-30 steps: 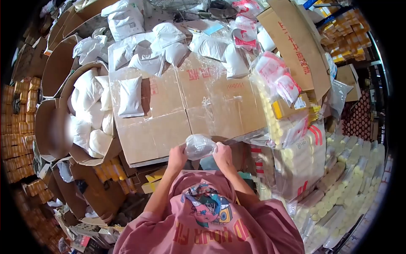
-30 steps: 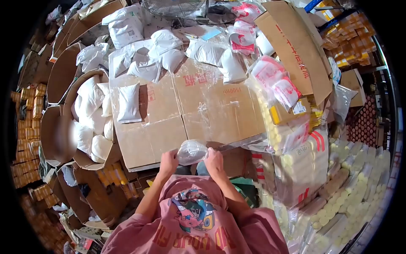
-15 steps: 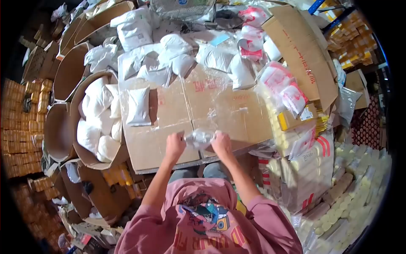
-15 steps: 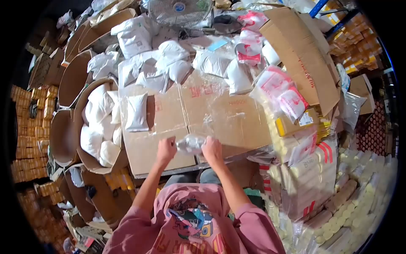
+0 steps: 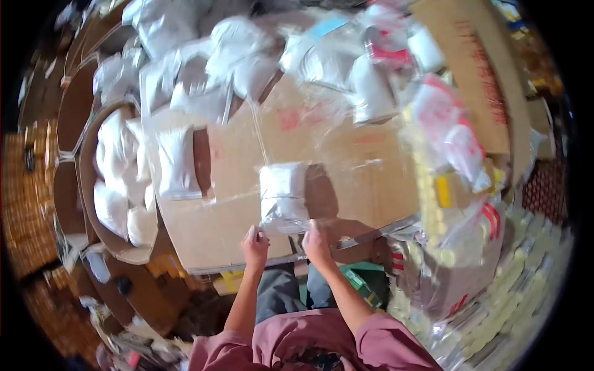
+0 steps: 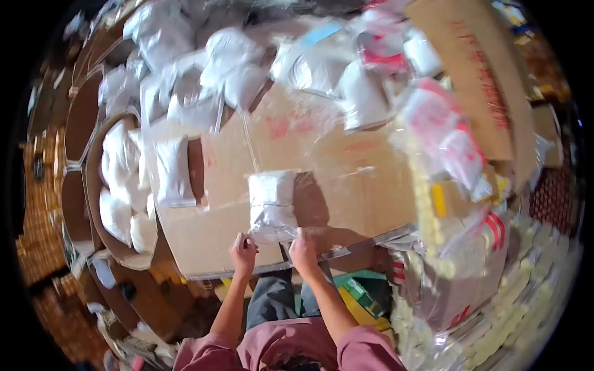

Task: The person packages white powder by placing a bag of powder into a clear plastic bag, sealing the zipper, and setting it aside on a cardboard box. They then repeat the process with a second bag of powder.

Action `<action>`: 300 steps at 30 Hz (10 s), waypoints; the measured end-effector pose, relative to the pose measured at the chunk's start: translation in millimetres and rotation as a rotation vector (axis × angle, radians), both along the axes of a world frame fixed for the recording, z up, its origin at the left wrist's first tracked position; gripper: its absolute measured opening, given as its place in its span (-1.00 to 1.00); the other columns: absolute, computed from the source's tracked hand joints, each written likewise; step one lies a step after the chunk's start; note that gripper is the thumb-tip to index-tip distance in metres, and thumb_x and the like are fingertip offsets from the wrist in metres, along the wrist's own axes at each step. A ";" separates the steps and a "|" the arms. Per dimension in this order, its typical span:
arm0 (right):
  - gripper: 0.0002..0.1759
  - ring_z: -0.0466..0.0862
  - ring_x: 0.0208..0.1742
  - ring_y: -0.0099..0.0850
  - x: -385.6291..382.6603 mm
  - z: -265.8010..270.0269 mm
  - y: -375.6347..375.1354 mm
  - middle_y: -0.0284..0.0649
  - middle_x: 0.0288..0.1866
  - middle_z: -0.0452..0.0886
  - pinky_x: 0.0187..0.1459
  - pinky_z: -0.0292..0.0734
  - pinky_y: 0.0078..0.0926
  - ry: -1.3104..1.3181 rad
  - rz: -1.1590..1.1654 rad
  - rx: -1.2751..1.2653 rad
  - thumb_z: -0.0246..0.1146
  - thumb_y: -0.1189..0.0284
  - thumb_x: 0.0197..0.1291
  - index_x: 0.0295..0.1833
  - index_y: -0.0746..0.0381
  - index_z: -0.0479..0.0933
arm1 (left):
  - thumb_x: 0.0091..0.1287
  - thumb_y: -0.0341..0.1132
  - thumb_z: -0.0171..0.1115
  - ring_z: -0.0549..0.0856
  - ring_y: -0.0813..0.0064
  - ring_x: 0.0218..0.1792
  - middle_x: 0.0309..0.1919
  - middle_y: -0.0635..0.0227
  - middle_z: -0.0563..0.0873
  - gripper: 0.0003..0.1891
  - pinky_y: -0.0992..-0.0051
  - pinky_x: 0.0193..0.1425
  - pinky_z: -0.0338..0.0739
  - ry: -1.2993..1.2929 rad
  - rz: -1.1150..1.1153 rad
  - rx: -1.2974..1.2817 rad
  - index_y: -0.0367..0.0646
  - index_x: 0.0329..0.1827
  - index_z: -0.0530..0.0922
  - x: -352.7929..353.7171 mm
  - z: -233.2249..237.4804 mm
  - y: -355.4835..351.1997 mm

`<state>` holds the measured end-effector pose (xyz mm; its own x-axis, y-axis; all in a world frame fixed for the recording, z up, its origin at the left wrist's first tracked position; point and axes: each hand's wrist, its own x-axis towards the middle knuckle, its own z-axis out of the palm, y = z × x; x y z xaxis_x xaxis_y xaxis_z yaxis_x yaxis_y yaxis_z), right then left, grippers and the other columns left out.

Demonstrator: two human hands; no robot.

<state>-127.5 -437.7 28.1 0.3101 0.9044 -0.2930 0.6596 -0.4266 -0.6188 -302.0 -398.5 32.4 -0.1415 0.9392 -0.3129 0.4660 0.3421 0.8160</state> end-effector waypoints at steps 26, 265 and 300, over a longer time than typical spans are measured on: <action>-0.87 0.48 -0.49 -0.68 36.4 -29.6 -29.0 -0.37 -0.45 0.55 -0.46 0.37 -0.70 0.743 -0.386 -0.495 0.28 0.51 0.28 -0.25 0.37 0.53 | 0.16 -0.63 0.36 0.69 0.47 -0.19 -0.20 0.23 0.73 -0.76 0.48 -0.03 0.56 -0.850 0.688 -0.813 -0.37 -0.10 0.62 83.6 -45.9 -70.9; 0.00 0.52 0.14 -0.31 57.3 112.0 0.1 -0.32 0.17 0.46 0.08 0.55 -0.34 1.383 -0.405 -0.291 0.37 0.73 -0.25 0.41 0.06 0.20 | -0.05 -0.21 0.57 0.61 0.47 0.00 -0.05 0.27 0.65 -0.23 0.40 0.17 0.48 -0.641 -0.141 -0.271 -0.25 0.25 0.42 59.8 156.5 40.2; -0.29 0.49 0.24 -0.33 -483.4 350.6 210.3 -0.09 0.35 0.32 0.21 0.46 -0.33 1.291 0.735 -0.141 0.24 0.39 0.27 0.48 0.21 0.12 | 0.37 -0.09 0.18 0.55 0.20 0.18 0.20 0.26 0.55 -0.44 0.30 0.13 0.59 -1.281 0.986 0.506 -0.23 0.32 0.34 -528.6 308.9 -32.9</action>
<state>-610.9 -227.4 378.7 -0.7254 0.6812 -0.0991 -0.2085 -0.3547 -0.9115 -830.6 -431.4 341.2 -0.6037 0.6893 -0.4004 -0.7480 -0.3162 0.5835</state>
